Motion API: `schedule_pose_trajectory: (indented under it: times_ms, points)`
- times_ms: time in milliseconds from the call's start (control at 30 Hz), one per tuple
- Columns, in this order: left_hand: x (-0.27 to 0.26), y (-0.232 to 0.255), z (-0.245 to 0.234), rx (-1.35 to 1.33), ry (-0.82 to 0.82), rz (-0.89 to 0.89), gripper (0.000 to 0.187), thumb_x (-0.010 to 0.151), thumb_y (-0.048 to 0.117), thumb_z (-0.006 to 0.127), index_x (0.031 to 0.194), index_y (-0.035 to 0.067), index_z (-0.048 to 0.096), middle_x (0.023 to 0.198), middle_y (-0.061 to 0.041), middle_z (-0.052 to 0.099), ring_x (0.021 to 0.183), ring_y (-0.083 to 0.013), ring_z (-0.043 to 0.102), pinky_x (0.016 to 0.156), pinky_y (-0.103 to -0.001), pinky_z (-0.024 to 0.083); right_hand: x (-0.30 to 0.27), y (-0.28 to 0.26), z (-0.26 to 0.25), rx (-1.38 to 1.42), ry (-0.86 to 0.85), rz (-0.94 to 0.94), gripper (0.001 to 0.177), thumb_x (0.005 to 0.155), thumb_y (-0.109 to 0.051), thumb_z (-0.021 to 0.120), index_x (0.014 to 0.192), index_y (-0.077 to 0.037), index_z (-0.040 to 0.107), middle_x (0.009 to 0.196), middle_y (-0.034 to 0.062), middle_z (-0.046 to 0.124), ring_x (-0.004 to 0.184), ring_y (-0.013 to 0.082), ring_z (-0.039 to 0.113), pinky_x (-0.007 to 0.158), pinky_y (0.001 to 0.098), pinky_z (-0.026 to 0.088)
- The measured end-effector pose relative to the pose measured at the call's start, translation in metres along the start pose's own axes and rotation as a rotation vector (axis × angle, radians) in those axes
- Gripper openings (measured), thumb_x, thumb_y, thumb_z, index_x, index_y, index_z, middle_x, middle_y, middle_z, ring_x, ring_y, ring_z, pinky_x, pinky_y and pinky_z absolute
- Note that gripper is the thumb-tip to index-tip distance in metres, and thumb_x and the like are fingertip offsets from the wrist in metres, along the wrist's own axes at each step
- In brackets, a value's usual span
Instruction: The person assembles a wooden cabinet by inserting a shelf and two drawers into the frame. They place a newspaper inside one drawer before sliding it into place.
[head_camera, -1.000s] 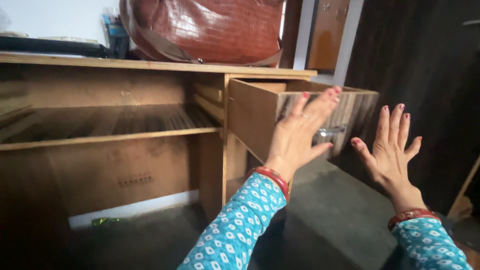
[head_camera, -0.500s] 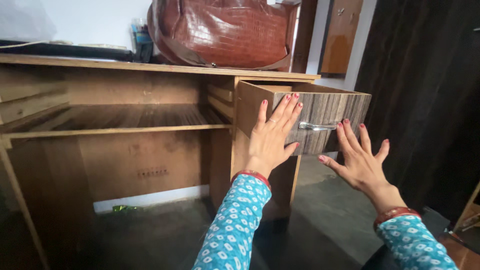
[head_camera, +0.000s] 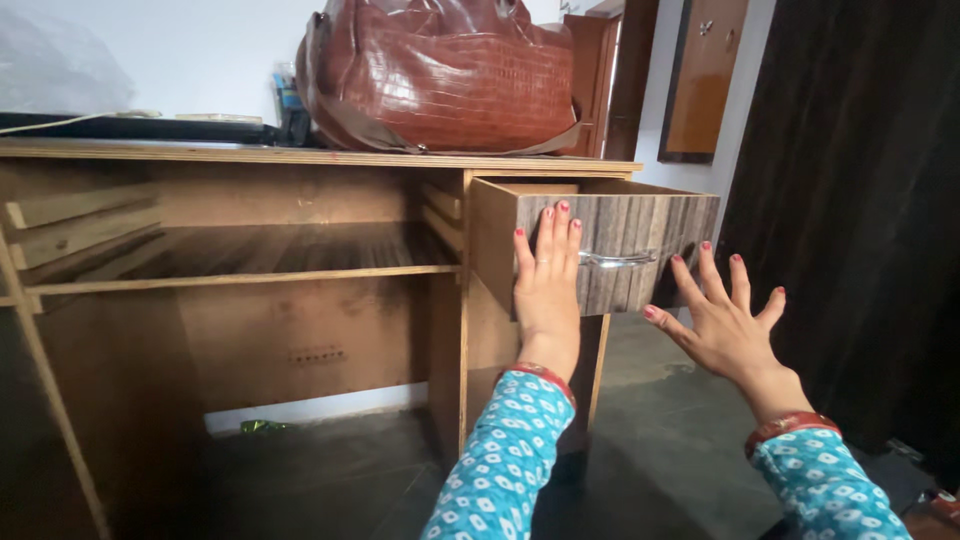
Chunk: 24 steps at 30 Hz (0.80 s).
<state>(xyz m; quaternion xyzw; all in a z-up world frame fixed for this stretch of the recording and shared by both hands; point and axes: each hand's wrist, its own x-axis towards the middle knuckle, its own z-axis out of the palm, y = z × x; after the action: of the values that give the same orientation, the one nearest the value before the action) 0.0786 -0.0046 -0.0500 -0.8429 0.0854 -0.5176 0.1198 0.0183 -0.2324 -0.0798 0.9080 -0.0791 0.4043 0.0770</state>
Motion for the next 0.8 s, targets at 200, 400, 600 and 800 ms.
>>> schedule_pose_trajectory:
  times_ms: [200,400,600,800]
  points:
    - [0.005,0.013,-0.005,0.033,-0.045,-0.041,0.068,0.102,0.033,0.039,0.164,0.013,0.020,0.172,-0.017,0.004,0.156,-0.0390,0.004,0.120,-0.060,0.002,0.011,-0.006,0.000,0.000,-0.120,0.068,0.092,0.083,-0.085,0.036,0.159,-0.035,0.024,0.169,0.0014,0.013,0.154,0.0363,0.007,0.104,0.0830,0.003]
    - [0.010,0.009,0.002,-0.081,-0.073,-0.017,0.067,0.102,0.034,0.038,0.163,0.012,0.023,0.170,-0.018,0.004,0.156,-0.0385,0.004,0.120,-0.062,0.008,0.017,-0.027,0.009,0.108,0.068,-0.011,0.091,0.084,-0.079,0.043,0.160,-0.032,0.027,0.169,-0.0002,0.021,0.153,0.0376,0.016,0.105,0.0825,0.008]
    - [0.017,0.016,0.012,-0.131,-0.035,-0.031,0.065,0.103,0.034,0.041,0.163,0.013,0.026,0.172,-0.015,0.006,0.157,-0.0379,0.006,0.122,-0.057,0.015,0.025,-0.049,0.022,0.154,0.124,0.036,0.100,0.078,-0.082,0.047,0.161,-0.030,0.024,0.168,0.0021,0.022,0.152,0.0378,0.017,0.102,0.0840,0.009]
    - [0.017,0.001,0.044,-0.169,0.107,-0.003,0.066,0.099,0.030,0.047,0.161,0.017,0.032,0.171,-0.011,0.010,0.157,-0.0311,0.010,0.124,-0.054,0.018,0.030,-0.059,0.033,0.178,0.089,0.092,0.105,0.076,-0.085,0.046,0.162,-0.030,0.022,0.168,0.0037,0.023,0.152,0.0382,0.016,0.102,0.0845,0.009]
